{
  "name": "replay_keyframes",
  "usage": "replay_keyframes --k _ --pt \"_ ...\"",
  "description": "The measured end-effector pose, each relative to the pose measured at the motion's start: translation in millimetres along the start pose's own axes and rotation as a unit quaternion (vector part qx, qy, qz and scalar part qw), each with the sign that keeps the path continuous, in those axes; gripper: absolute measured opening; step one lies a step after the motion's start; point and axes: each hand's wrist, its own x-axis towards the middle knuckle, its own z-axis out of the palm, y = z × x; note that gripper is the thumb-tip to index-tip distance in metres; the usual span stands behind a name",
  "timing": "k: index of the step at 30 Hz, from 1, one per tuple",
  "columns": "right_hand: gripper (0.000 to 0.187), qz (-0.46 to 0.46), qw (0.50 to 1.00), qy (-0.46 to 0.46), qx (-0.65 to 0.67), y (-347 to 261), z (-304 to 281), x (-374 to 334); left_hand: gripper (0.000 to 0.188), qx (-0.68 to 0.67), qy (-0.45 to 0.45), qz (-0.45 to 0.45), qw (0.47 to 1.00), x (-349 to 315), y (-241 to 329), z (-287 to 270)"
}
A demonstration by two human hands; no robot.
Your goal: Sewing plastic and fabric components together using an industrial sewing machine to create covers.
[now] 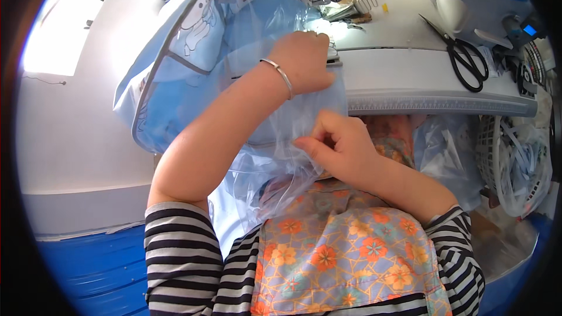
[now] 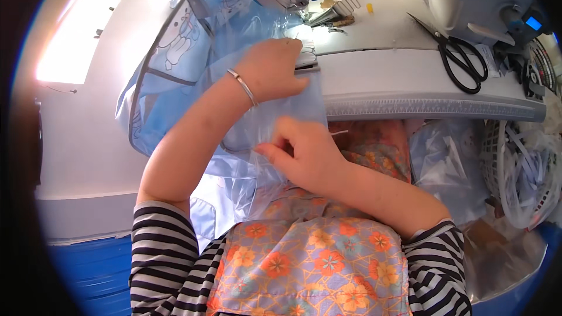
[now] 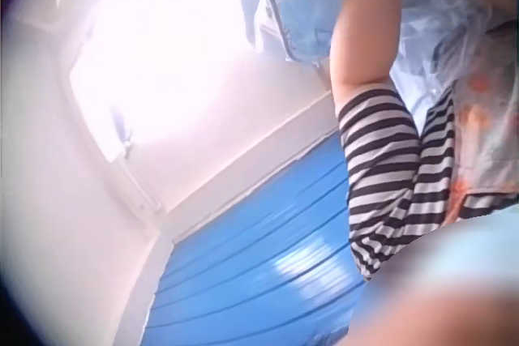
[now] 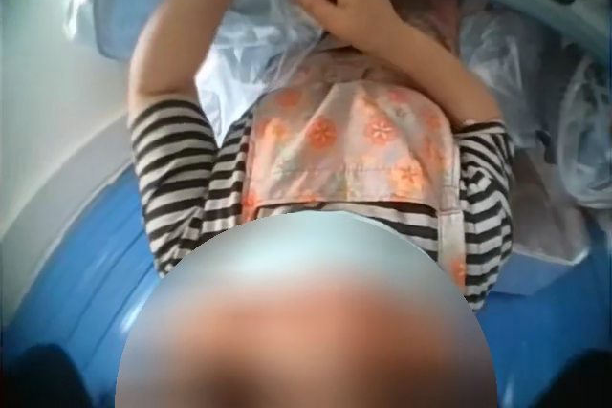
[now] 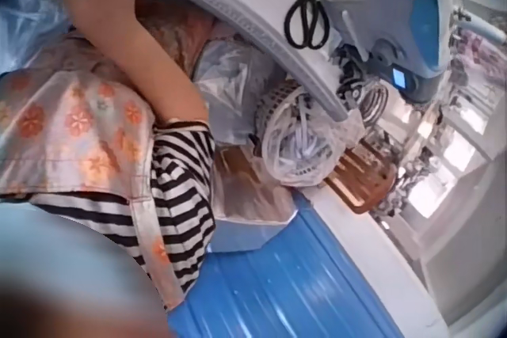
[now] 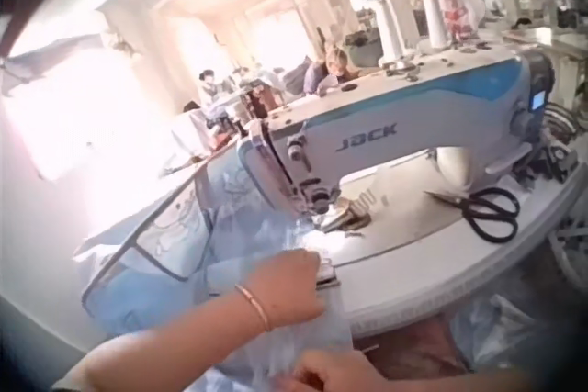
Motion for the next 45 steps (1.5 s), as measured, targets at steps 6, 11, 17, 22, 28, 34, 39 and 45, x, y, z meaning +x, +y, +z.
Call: replay_keyframes --k 6,11,17,22,28,34,39,45 --pt "0.014 0.01 0.979 -0.16 -0.129 11 -41 -11 0.02 0.162 -0.01 0.033 0.986 -8 -5 7" --pt "0.044 -0.206 0.791 -0.081 -0.57 49 -64 3 0.019 0.075 0.161 0.135 0.975 -4 -12 28" --pt "0.031 -0.265 0.866 -0.084 -0.416 60 -60 36 0.021 0.016 0.096 0.047 0.994 -8 2 31" --pt "0.025 -0.253 0.866 -0.097 -0.42 47 -70 45 0.019 0.003 0.123 0.055 0.991 -9 4 32" --pt "0.024 -0.241 0.865 -0.098 -0.429 50 -80 61 0.017 -0.045 0.099 -0.021 0.994 9 6 34" --pt "0.027 -0.23 0.854 -0.125 -0.45 53 -79 80 0.018 -0.059 0.146 -0.012 0.988 26 -14 42" --pt "0.035 -0.218 0.841 -0.147 -0.473 56 -86 80 0.019 -0.117 0.193 0.027 0.974 -23 -6 18" --pt "0.055 -0.194 0.82 -0.268 -0.467 41 -96 67 0.05 -0.108 0.332 -0.189 0.918 -126 -26 49"
